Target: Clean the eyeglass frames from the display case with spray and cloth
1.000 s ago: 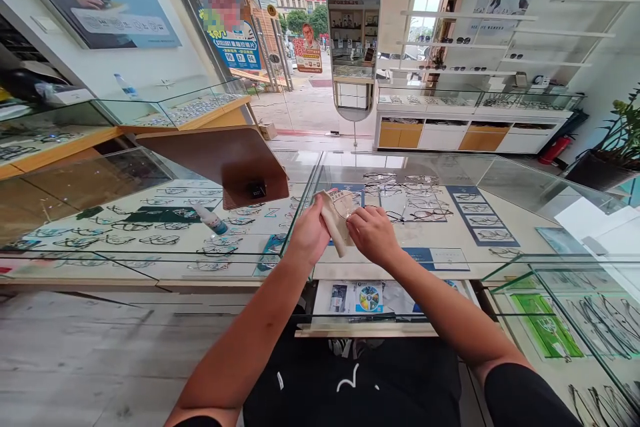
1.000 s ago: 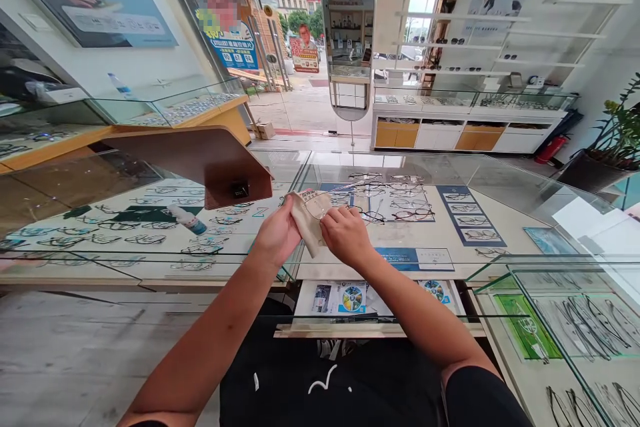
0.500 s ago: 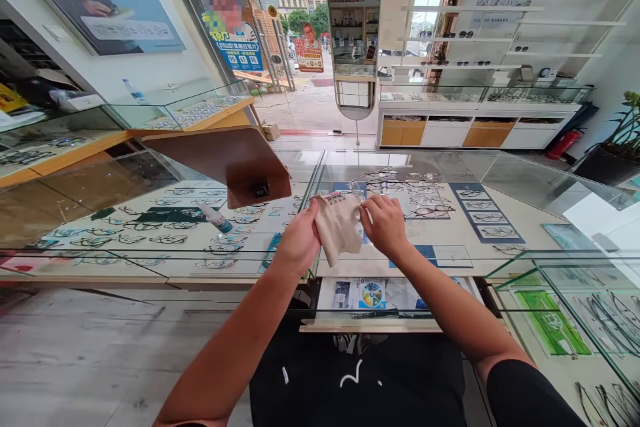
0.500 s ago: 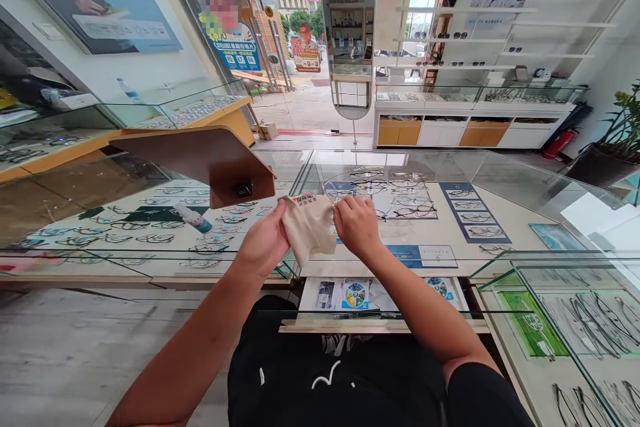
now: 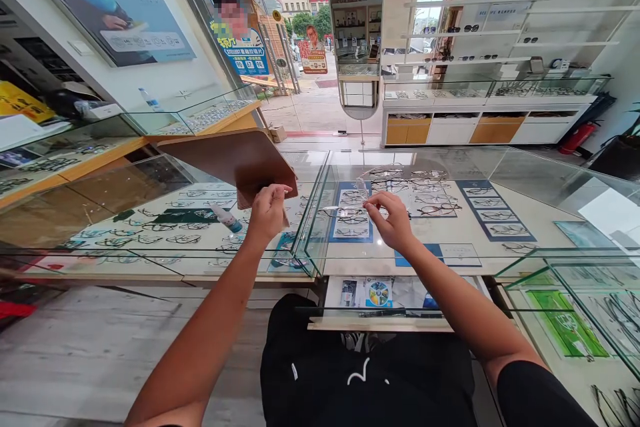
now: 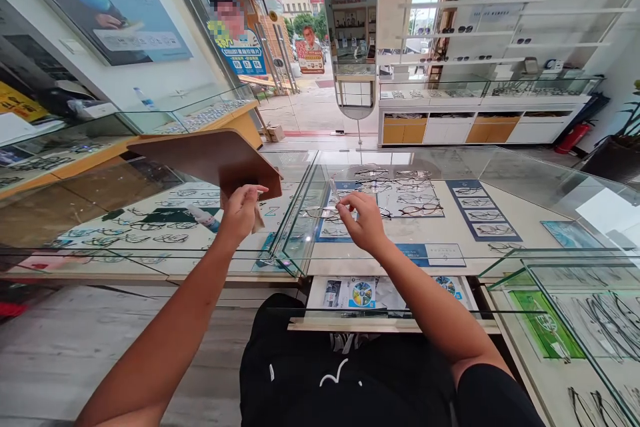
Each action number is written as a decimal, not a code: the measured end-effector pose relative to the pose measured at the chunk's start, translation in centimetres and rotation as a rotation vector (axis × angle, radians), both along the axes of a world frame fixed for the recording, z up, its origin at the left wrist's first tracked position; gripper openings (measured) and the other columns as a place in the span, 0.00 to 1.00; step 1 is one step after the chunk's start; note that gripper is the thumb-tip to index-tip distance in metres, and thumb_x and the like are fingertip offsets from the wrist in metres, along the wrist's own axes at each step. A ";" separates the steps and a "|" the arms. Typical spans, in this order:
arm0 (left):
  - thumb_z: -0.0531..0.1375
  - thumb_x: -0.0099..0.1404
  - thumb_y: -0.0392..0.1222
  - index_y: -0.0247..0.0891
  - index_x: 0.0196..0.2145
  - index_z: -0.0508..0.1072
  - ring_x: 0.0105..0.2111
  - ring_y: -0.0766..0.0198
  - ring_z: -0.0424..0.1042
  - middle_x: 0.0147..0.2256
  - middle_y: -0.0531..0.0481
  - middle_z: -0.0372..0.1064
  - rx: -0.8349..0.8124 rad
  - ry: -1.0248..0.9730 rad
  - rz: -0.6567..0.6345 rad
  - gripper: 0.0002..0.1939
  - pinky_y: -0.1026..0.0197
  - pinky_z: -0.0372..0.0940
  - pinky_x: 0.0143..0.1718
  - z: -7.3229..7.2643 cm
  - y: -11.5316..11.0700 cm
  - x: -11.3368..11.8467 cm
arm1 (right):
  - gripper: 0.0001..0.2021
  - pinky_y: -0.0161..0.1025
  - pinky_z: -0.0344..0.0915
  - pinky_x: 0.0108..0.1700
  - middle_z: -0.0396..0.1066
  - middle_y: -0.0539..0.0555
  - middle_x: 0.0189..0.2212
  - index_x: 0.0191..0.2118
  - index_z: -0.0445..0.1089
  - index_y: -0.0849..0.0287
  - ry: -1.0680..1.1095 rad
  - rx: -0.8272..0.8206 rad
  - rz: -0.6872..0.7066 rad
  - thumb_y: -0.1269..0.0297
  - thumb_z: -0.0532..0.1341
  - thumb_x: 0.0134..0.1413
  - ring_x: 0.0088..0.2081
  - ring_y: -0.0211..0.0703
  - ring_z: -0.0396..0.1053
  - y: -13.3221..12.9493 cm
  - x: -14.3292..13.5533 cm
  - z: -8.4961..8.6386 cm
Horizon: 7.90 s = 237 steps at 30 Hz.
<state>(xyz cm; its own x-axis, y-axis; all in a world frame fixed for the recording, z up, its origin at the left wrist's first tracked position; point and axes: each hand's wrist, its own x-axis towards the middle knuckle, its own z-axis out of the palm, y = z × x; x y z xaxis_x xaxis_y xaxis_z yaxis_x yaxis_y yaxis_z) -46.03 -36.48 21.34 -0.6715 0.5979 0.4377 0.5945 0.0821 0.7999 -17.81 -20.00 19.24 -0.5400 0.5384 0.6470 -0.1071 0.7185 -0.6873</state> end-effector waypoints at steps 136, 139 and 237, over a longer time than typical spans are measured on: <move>0.68 0.68 0.69 0.60 0.72 0.58 0.66 0.42 0.70 0.66 0.45 0.66 0.584 0.545 -0.178 0.42 0.39 0.68 0.63 15.1 6.8 14.4 | 0.27 0.65 0.73 0.61 0.75 0.58 0.59 0.68 0.65 0.41 0.442 0.518 -0.220 0.41 0.64 0.69 0.58 0.62 0.77 1.4 5.6 17.3; 0.69 0.66 0.69 0.60 0.73 0.57 0.66 0.41 0.71 0.66 0.44 0.66 0.589 0.539 -0.194 0.45 0.39 0.69 0.64 14.7 7.3 14.3 | 0.27 0.67 0.72 0.63 0.74 0.58 0.61 0.69 0.64 0.42 0.434 0.543 -0.233 0.43 0.63 0.70 0.62 0.63 0.75 1.5 5.6 17.0; 0.74 0.68 0.51 0.49 0.66 0.70 0.59 0.51 0.76 0.60 0.43 0.72 0.638 0.377 -0.188 0.33 0.45 0.73 0.63 6.1 6.6 14.7 | 0.28 0.58 0.75 0.59 0.72 0.56 0.65 0.67 0.71 0.38 0.296 0.152 -0.123 0.52 0.71 0.63 0.62 0.58 0.74 2.2 5.5 8.2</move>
